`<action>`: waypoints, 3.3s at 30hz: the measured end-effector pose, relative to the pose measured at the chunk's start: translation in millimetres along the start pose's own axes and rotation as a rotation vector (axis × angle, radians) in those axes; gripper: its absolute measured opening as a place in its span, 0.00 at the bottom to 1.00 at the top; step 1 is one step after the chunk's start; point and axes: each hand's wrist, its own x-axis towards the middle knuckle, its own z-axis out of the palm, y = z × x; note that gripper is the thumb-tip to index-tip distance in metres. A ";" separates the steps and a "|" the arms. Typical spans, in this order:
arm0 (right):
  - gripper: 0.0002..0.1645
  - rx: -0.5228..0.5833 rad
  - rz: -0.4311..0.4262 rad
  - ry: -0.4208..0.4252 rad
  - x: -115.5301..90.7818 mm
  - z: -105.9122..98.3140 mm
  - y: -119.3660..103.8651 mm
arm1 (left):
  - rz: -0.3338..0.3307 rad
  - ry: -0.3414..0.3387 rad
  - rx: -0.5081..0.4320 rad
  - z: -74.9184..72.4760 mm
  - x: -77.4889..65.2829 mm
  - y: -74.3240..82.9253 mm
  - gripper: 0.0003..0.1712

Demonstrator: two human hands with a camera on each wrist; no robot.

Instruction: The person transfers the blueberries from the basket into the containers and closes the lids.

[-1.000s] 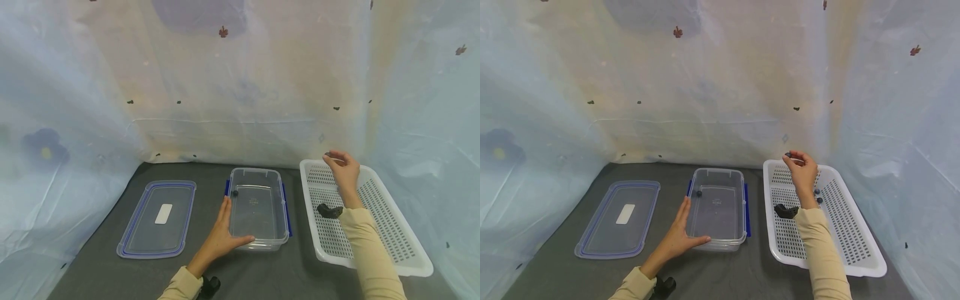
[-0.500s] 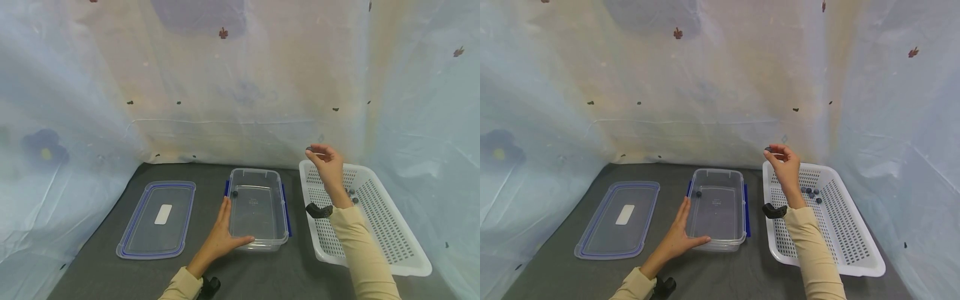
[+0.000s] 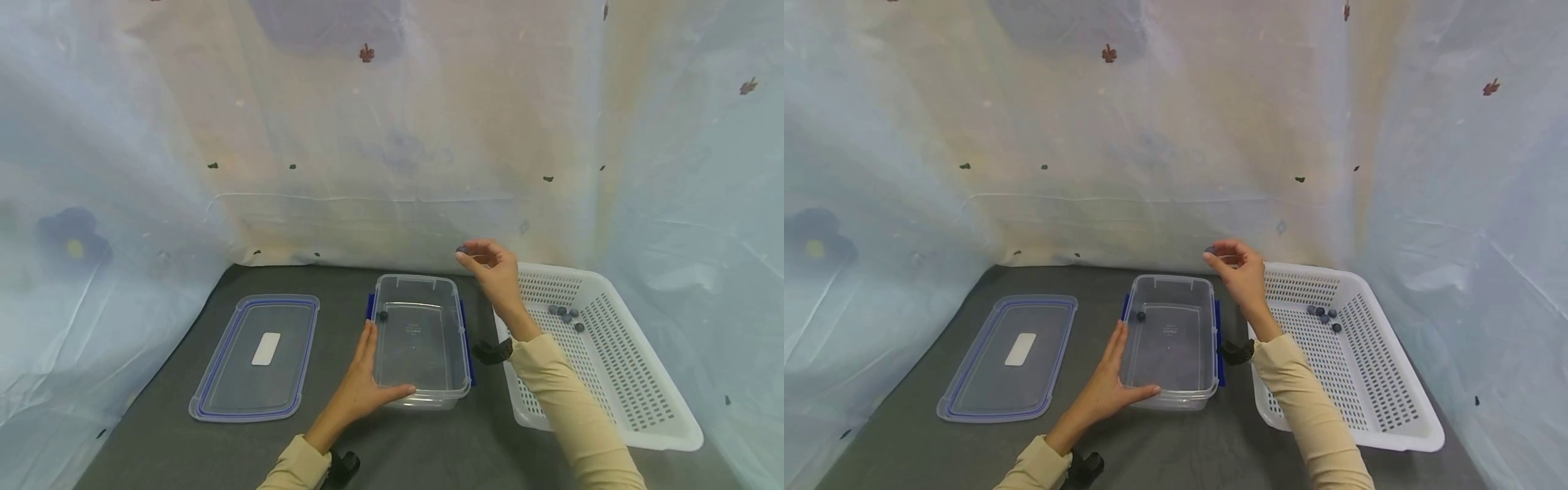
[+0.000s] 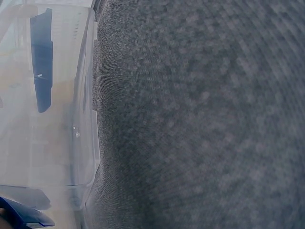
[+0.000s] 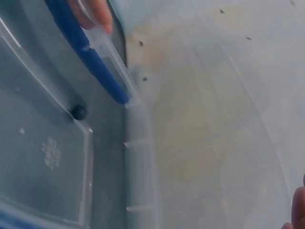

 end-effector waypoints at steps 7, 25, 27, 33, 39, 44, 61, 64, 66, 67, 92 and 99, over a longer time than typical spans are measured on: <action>0.17 0.013 0.017 -0.057 -0.2 24.1 2.5 | 0.000 -0.004 -0.015 -0.5 0.5 1.3 0.75; 0.18 -0.086 0.150 -0.110 0.5 86.7 67.8 | 0.004 -0.004 -0.006 -1.5 1.0 -0.8 0.73; 0.18 -0.100 0.171 -0.108 -0.2 92.6 71.1 | 0.005 -0.009 -0.012 -1.4 1.5 -1.1 0.73; 0.15 -0.131 0.216 -0.081 -1.9 106.8 81.2 | 0.012 -0.020 -0.031 -0.9 2.3 -1.5 0.73; 0.15 -0.218 0.278 -0.102 -3.9 114.9 95.5 | 0.018 -0.008 -0.029 -0.8 1.9 -1.4 0.73; 0.13 -0.275 0.322 -0.126 -5.9 118.4 106.5 | 0.009 -0.015 -0.023 -0.3 2.1 -1.0 0.73; 0.14 -0.367 0.448 -0.144 -17.2 127.6 123.3 | 0.005 -0.018 -0.022 0.0 1.5 -0.6 0.73; 0.13 -0.396 0.431 -0.136 -19.3 127.6 126.3 | 0.002 -0.021 -0.025 0.0 1.6 -0.2 0.73; 0.13 -0.411 0.426 -0.134 -20.3 127.1 128.1 | 0.001 -0.023 -0.026 0.4 1.7 -0.2 0.73; 0.13 -0.416 0.429 -0.134 -20.7 126.8 128.9 | 0.001 -0.023 -0.027 0.6 1.7 -0.2 0.73; 0.14 -0.318 0.455 -0.138 -8.7 122.6 120.7 | 0.005 -0.011 -0.039 -0.3 1.5 -2.0 0.73; 0.15 -0.274 0.434 -0.145 -6.2 117.4 101.0 | 0.005 -0.008 -0.027 -1.7 1.9 0.1 0.73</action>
